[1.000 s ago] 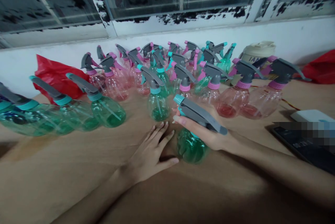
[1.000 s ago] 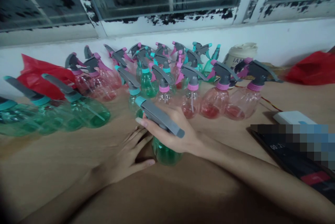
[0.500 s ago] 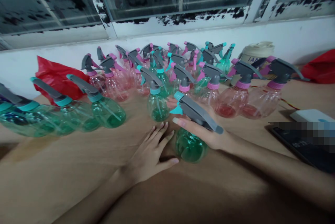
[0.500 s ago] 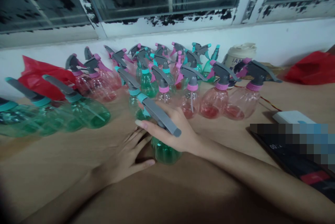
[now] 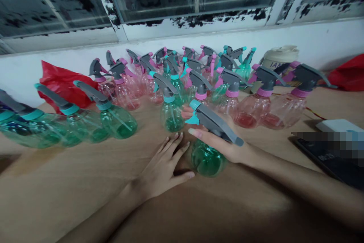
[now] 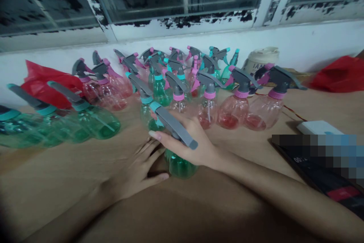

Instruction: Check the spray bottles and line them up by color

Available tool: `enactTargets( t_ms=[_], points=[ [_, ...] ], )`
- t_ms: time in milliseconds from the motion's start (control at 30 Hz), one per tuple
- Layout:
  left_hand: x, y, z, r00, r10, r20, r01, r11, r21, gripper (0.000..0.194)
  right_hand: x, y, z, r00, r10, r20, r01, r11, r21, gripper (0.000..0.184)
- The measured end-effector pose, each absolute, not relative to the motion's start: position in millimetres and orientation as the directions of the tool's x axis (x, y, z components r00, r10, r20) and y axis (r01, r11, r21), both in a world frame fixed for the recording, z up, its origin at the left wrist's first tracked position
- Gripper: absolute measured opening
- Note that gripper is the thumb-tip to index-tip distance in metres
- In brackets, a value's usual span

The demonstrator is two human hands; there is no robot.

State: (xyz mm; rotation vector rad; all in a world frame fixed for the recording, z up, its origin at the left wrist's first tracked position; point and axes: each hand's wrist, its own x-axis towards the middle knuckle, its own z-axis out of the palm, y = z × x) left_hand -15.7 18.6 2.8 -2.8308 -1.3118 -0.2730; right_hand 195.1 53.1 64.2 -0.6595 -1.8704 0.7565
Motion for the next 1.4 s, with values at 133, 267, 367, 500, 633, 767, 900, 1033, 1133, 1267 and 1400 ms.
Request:
enactTargets(
  t_ms=[133,267,367,500,633,767,900,1033,1133,1267,1400],
  points=[
    [-15.7,18.1,3.1,0.638,0.755,0.153,0.758,-0.65,0.052,0.075,195.4,53.0,65.0,-0.384,0.727,0.57,0.122,0.652,-0.749,0.03],
    [-16.3,18.2,3.1,0.646,0.744,0.169,0.749,-0.661,0.049,0.076,195.7,52.8,65.7,-0.382,0.729,0.567,0.119,0.648,-0.753,0.031],
    [-16.4,18.3,3.0,0.642,0.746,0.174,0.748,-0.66,0.07,0.073,195.8,52.4,66.4,-0.386,0.727,0.568,0.118,0.65,-0.751,0.03],
    [-16.2,18.0,5.0,0.635,0.757,0.153,0.751,-0.652,0.107,0.073,195.6,51.7,66.9,-0.374,0.733,0.567,0.113,0.643,-0.757,0.03],
    [-18.7,15.8,14.8,0.602,0.781,0.166,0.744,-0.624,0.241,0.072,192.3,50.9,66.8,-0.351,0.745,0.568,0.089,0.63,-0.772,0.035],
    [-25.0,8.2,32.7,0.508,0.835,0.211,0.723,-0.547,0.423,0.07,175.7,49.5,68.3,-0.314,0.723,0.615,0.075,0.665,-0.743,0.029],
    [-35.0,-3.9,45.6,0.373,0.876,0.306,0.746,-0.479,0.463,0.07,140.1,48.7,72.0,-0.275,0.623,0.732,0.063,0.772,-0.633,0.019],
    [-51.3,-12.6,46.9,0.227,0.865,0.447,0.776,-0.438,0.454,0.062,94.0,52.4,73.4,-0.247,0.569,0.784,0.032,0.814,-0.58,0.025],
    [-66.7,-14.3,46.0,0.184,0.863,0.47,0.797,-0.412,0.443,0.049,66.4,58.9,72.3,-0.214,0.548,0.809,0.041,0.832,-0.553,0.029],
    [-84.1,-9.2,48.3,0.17,0.837,0.52,0.859,-0.384,0.338,0.046,61.4,65.5,74.7,-0.293,0.503,0.813,0.12,0.863,-0.491,0.052],
    [-95.1,7.0,53.8,0.193,0.827,0.528,0.897,-0.367,0.247,0.046,93.2,65.5,88.5,-0.397,0.493,0.774,0.233,0.87,-0.434,0.07]
  ],
)
